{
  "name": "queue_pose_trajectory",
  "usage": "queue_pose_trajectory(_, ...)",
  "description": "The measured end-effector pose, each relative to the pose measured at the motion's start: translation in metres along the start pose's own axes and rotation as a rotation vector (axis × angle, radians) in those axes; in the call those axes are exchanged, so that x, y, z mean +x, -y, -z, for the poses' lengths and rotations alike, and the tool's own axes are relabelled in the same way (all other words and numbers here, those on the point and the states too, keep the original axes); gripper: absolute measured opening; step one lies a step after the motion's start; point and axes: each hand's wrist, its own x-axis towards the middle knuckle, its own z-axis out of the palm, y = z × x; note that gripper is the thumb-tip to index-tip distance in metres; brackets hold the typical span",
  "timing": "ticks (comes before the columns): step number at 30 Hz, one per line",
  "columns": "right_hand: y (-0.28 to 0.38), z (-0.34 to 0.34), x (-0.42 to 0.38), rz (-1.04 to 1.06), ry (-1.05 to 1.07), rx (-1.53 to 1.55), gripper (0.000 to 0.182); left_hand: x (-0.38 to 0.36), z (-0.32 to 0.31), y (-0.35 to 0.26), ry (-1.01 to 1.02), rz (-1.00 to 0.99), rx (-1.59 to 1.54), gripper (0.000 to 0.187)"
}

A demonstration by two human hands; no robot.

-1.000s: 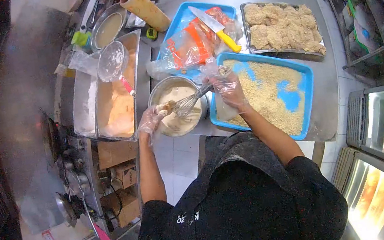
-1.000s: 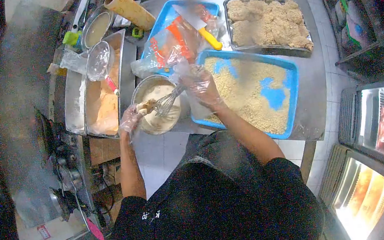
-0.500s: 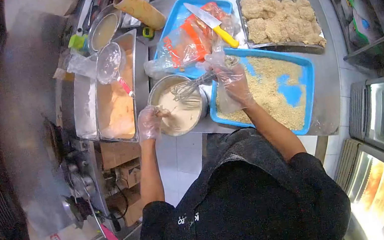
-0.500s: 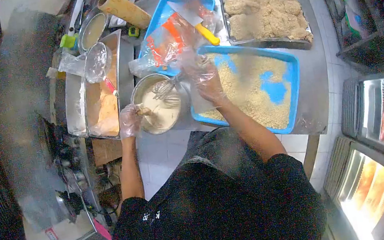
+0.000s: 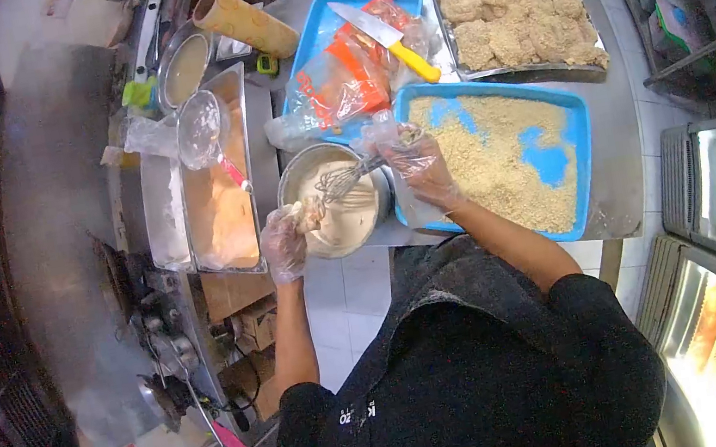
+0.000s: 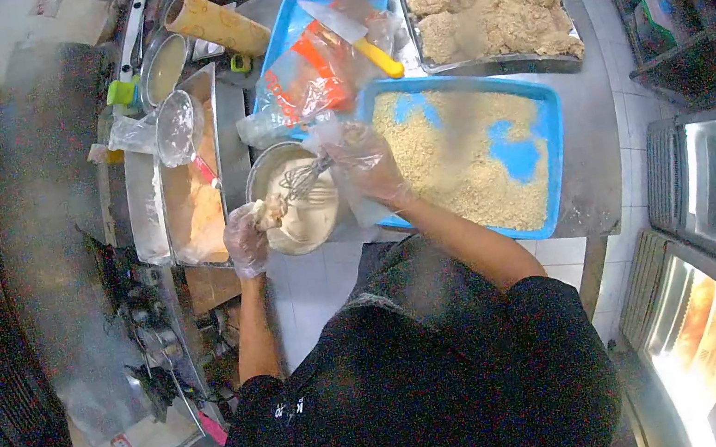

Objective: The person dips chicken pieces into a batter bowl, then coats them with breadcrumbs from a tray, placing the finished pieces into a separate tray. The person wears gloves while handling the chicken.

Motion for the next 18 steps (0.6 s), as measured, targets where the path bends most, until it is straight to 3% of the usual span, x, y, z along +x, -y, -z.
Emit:
queue_pose_trajectory(2, -0.002, -0.001, 0.002, -0.03, 0.019, 0.057, 0.029, 0.004, 0.003, -0.002, 0.054, 0.004, 0.084, 0.022)
queue_pose_trajectory(4, -0.014, -0.003, 0.008, -0.01, 0.022, 0.125, 0.034, -0.018, -0.011, 0.027, 0.028, 0.237, -0.061, 0.02)
queue_pose_trajectory(5, -0.023, -0.001, 0.01, -0.007, 0.042, -0.003, 0.035, -0.024, -0.018, 0.037, 0.017, 0.348, -0.137, 0.02)
queue_pose_trajectory(7, -0.036, 0.001, 0.017, 0.005, 0.081, -0.259, 0.037, -0.015, -0.01, 0.022, 0.105, 0.43, 0.01, 0.02)
queue_pose_trajectory(8, -0.035, 0.005, 0.023, 0.112, 0.041, -0.307, 0.037, -0.007, -0.005, 0.012, 0.141, 0.472, 0.087, 0.02)
queue_pose_trajectory(9, -0.027, 0.011, 0.026, 0.215, 0.004, -0.353, 0.038, -0.001, -0.002, 0.003, 0.131, 0.552, -0.215, 0.022)
queue_pose_trajectory(12, 0.025, 0.043, 0.025, 0.241, -0.217, -0.472, 0.037, -0.018, -0.007, 0.023, 0.125, 0.583, -0.045, 0.018)
queue_pose_trajectory(14, 0.026, 0.107, 0.025, 0.174, -0.231, -0.691, 0.035, -0.004, 0.008, -0.008, 0.121, 0.777, -0.103, 0.02)
queue_pose_trajectory(15, 0.053, 0.12, 0.014, 0.285, -0.304, -0.382, 0.032, -0.005, 0.01, -0.012, 0.125, 0.826, -0.112, 0.021)
queue_pose_trajectory(16, 0.054, 0.158, -0.01, 0.386, -0.421, -0.772, 0.028, -0.005, 0.011, -0.016, 0.129, 0.876, -0.121, 0.022)
queue_pose_trajectory(18, 0.022, 0.262, -0.052, 0.039, -0.482, -0.904, 0.039, -0.013, 0.009, -0.007, 0.147, 0.876, -0.092, 0.023)
